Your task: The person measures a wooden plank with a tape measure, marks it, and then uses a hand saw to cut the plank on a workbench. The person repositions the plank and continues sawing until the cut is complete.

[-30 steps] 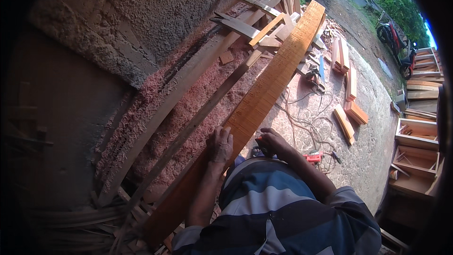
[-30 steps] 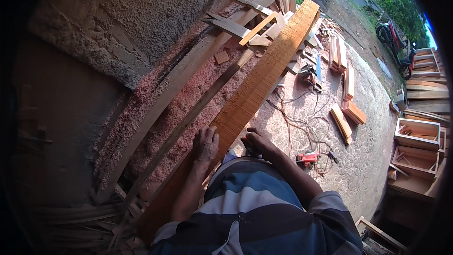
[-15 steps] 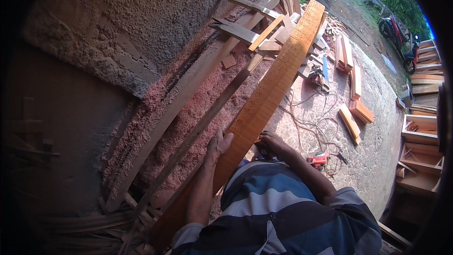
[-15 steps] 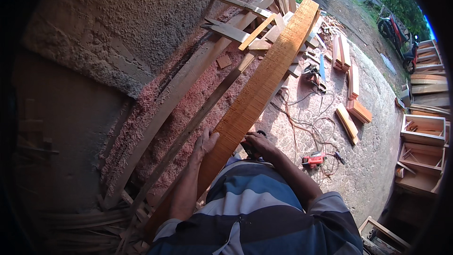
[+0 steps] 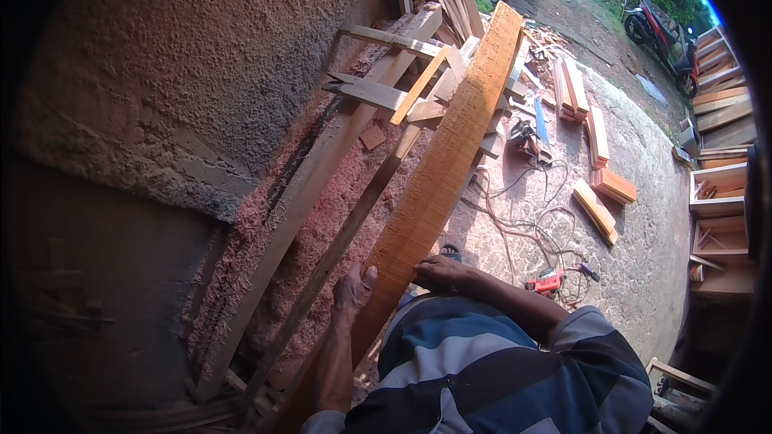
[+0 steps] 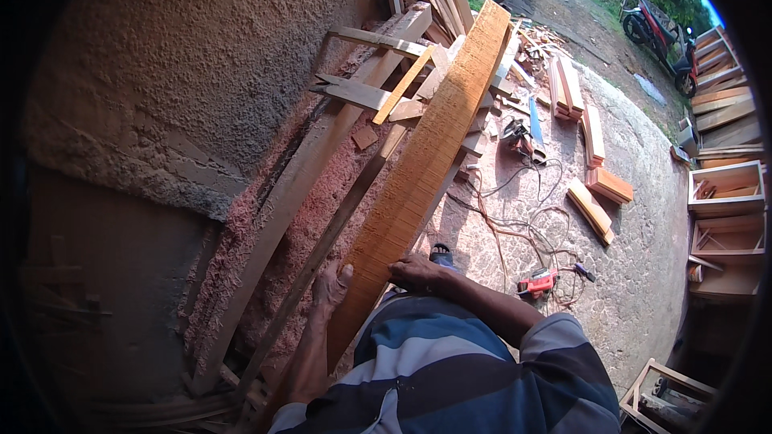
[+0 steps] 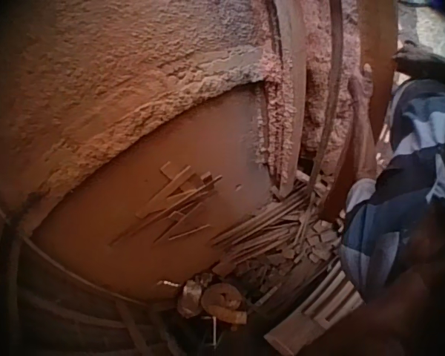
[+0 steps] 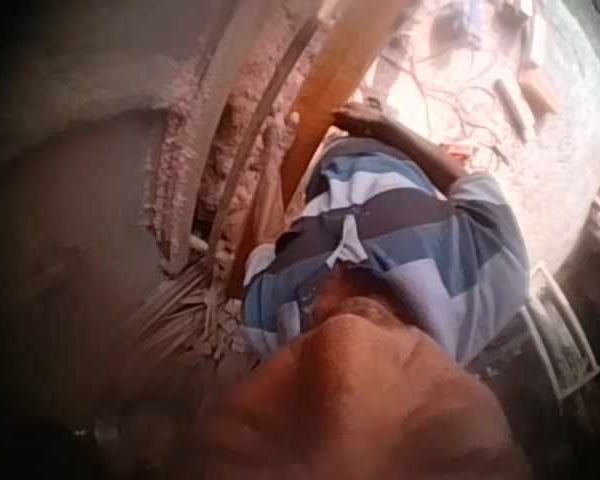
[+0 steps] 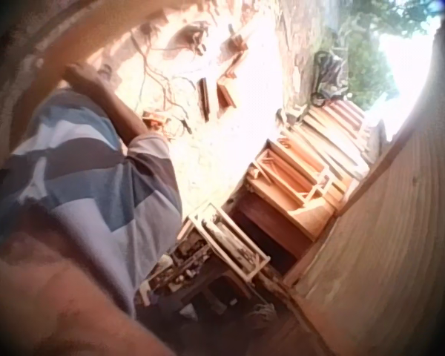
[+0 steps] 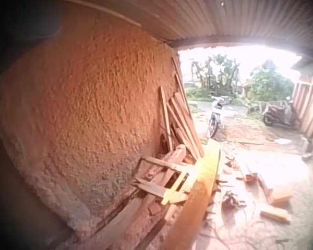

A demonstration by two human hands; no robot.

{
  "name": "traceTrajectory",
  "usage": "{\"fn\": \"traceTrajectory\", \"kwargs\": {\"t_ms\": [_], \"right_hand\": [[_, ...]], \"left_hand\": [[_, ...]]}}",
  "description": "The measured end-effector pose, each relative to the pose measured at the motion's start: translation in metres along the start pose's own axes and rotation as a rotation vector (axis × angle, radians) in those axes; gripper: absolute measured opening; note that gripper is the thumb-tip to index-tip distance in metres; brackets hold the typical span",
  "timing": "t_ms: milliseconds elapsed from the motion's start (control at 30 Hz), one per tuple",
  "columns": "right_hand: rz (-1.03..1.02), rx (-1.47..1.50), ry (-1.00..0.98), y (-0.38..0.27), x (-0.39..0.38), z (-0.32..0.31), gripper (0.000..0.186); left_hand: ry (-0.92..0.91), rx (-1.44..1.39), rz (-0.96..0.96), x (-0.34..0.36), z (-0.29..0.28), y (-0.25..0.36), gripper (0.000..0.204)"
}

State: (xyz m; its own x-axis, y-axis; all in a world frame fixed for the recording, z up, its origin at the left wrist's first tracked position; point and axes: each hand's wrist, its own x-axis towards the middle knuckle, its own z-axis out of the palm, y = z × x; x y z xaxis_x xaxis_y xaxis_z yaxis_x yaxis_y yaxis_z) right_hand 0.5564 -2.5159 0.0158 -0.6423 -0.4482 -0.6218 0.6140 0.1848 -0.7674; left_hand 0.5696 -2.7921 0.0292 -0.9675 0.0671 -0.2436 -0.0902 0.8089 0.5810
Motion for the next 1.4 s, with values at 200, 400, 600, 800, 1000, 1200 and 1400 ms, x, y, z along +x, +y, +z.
{"fn": "traceTrajectory", "kwargs": {"t_ms": [200,400,600,800,1000,1200,1400], "right_hand": [[0.091,0.100,0.009,-0.041,0.015,-0.023,0.043],[-0.085,0.396,0.060,-0.085,0.009,-0.061,0.040],[-0.140,0.293,-0.026,-0.080,-0.001,-0.088,0.036],[-0.215,-0.230,0.068,-0.079,0.007,-0.102,0.042],[-0.019,0.075,-0.024,-0.091,0.008,-0.108,0.037],[-0.044,0.118,-0.035,-0.087,0.020,-0.107,0.036],[0.016,0.338,-0.009,-0.082,0.035,-0.110,0.031]], "left_hand": [[0.192,0.136,-0.021,0.009,-0.025,0.051,0.056],[0.310,0.266,0.095,0.030,0.001,0.093,0.049],[0.469,0.326,0.191,0.026,0.033,0.105,0.042],[0.513,0.275,0.103,0.028,0.053,0.106,0.045],[0.443,0.288,0.083,0.027,0.051,0.106,0.048],[0.398,0.279,0.031,0.027,0.044,0.114,0.047],[0.404,0.282,0.083,0.038,0.038,0.119,0.045]]}}
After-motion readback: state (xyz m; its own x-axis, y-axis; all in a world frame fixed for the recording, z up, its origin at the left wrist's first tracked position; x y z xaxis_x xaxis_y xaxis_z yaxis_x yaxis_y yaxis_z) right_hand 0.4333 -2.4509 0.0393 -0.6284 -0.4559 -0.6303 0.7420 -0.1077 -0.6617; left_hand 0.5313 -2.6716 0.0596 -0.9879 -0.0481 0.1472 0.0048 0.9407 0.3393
